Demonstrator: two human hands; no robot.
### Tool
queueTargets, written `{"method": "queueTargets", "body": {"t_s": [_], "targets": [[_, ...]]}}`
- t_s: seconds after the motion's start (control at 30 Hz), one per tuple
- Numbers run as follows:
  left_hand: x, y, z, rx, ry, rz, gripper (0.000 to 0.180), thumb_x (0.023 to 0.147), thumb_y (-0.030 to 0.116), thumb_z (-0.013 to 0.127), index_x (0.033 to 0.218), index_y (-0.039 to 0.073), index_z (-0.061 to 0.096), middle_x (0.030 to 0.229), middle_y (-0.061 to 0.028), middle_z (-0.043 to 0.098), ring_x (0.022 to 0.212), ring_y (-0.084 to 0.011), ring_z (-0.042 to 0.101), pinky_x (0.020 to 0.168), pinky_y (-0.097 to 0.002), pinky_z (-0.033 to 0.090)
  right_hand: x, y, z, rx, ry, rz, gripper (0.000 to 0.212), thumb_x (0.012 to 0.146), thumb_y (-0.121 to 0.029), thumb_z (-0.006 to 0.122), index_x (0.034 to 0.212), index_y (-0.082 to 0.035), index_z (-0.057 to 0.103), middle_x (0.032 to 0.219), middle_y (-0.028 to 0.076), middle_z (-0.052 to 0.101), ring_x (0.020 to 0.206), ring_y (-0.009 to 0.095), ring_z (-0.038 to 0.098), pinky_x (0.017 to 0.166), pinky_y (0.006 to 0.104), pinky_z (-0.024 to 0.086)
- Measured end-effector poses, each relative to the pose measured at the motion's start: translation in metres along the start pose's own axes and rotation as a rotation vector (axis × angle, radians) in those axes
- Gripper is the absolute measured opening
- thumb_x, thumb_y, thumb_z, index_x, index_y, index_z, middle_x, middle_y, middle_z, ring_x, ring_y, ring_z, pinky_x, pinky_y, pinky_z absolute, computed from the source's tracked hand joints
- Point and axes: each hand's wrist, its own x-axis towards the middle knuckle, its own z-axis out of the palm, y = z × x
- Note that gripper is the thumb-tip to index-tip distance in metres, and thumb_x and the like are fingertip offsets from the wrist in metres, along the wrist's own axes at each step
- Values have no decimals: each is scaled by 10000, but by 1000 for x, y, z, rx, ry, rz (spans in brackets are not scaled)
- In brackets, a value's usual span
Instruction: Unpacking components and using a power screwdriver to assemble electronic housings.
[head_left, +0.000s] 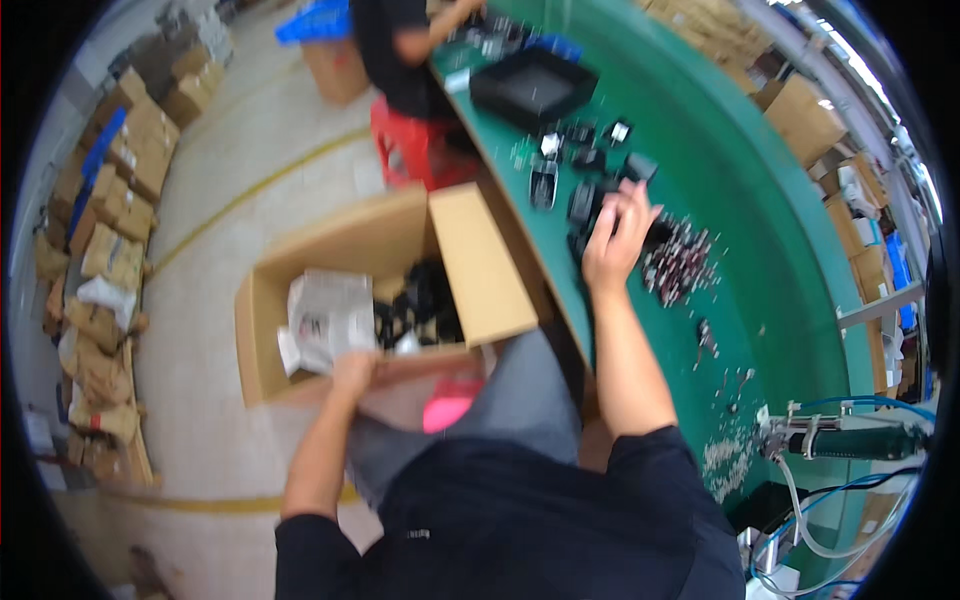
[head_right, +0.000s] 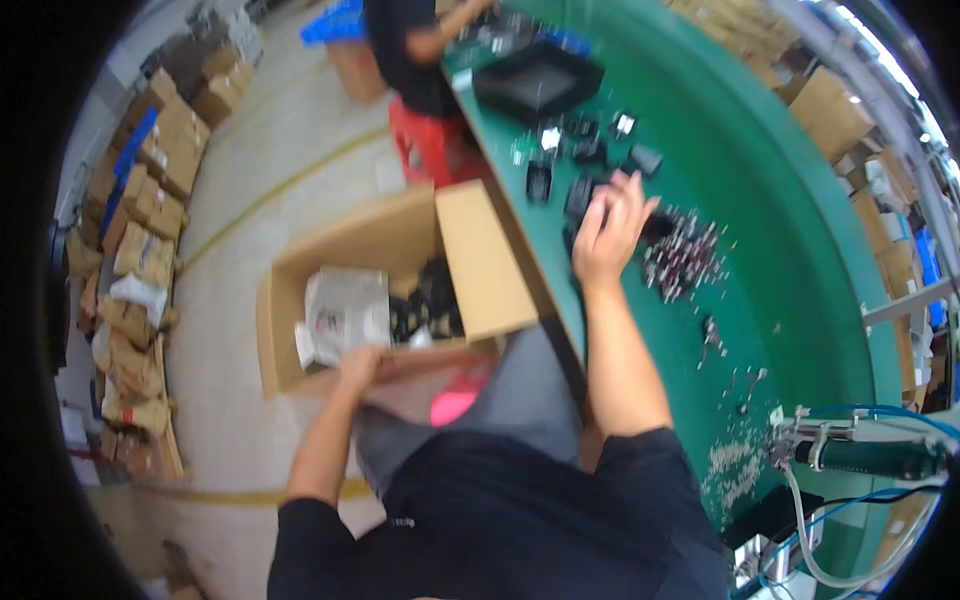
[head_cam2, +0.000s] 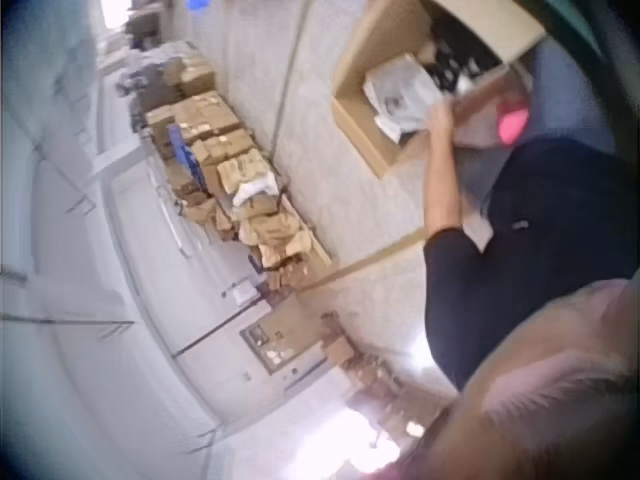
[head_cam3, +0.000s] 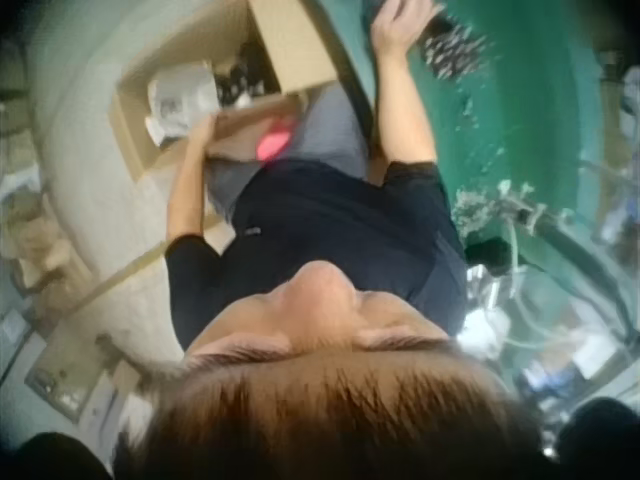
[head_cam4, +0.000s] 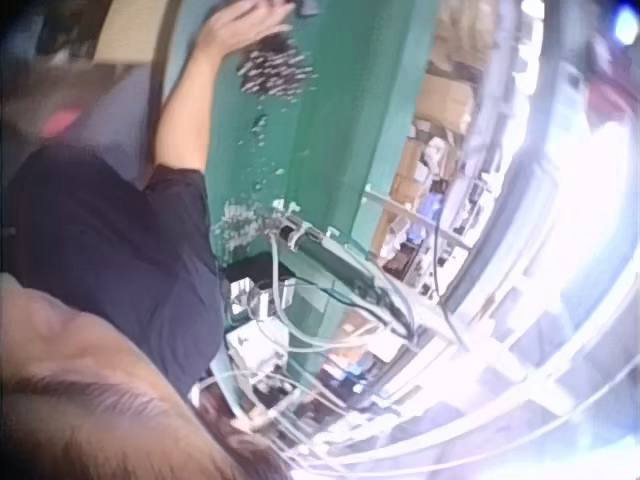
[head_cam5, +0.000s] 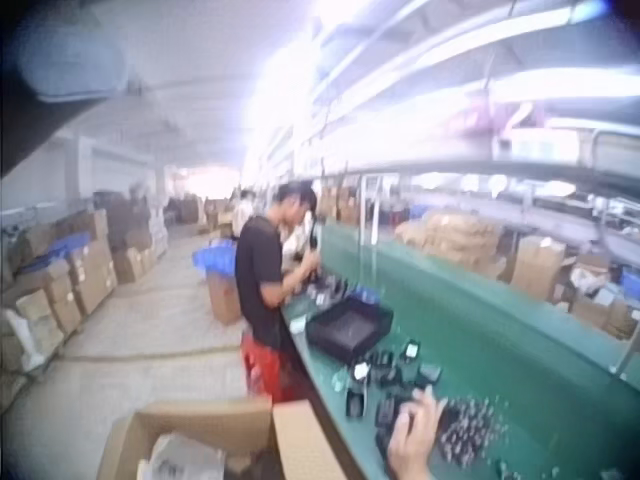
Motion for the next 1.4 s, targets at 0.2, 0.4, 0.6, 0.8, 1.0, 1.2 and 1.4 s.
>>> {"method": "queueTargets", "body": {"t_s": [0.2, 0.4, 0.6, 0.8, 1.0, 1.2, 1.4], "targets": [[48, -24, -21, -37, 105, -8, 108, 795, 244, 713, 852, 152, 708, 806, -155, 709, 797, -381, 687, 694, -493, 533, -1, 2, 13, 29, -19, 43, 97, 930, -104, 576, 987, -68, 646, 1226, 136, 609, 1301, 380, 512, 1175, 636, 156], [87, -39, -24, 12, 106, -65, 173, 785, 256, 739, 903, 134, 702, 864, -169, 714, 875, -380, 687, 750, -497, 537, -7, 7, 8, 5, -20, 48, 74, 911, -75, 586, 969, -62, 630, 1198, 146, 618, 1267, 378, 541, 1166, 648, 194], [100, -48, -37, -84, -56, -130, 224, 787, 289, 758, 964, 154, 736, 974, -150, 728, 953, -369, 682, 826, -480, 539, -9, 2, -1, 13, 28, 97, 79, 898, -62, 583, 966, -56, 623, 1196, 146, 613, 1247, 376, 548, 1163, 649, 200], [108, -50, -42, -111, -247, -165, 277, 770, 302, 778, 1033, 215, 782, 985, -133, 742, 937, -312, 704, 850, -426, 546, -15, -1, 2, 39, 42, 118, 74, 906, -78, 580, 960, -62, 626, 1160, 133, 618, 1203, 343, 568, 1167, 644, 205], [116, -64, -31, -177, -364, -4, 278, 768, 362, 770, 950, 154, 796, 862, -143, 742, 782, -259, 713, 750, -400, 562, -8, -9, 1, 12, 35, 50, 67, 901, -68, 587, 956, -63, 625, 1129, 134, 613, 1176, 336, 571, 1166, 633, 224], [76, -43, -13, 71, -237, 131, 304, 787, 409, 743, 888, 125, 783, 865, -155, 732, 797, -320, 709, 714, -435, 559, -21, -12, -14, 11, -19, 18, 74, 887, -43, 592, 957, -56, 613, 1114, 126, 613, 1163, 332, 581, 1162, 636, 238], [44, 11, -16, -34, -272, 254, 247, 824, 384, 704, 951, 186, 781, 899, -154, 733, 844, -346, 704, 764, -470, 551, -54, -42, -56, 37, -191, 54, 167, 796, 34, 645, 936, -49, 608, 1072, 135, 641, 1141, 347, 603, 1114, 594, 365]]}}
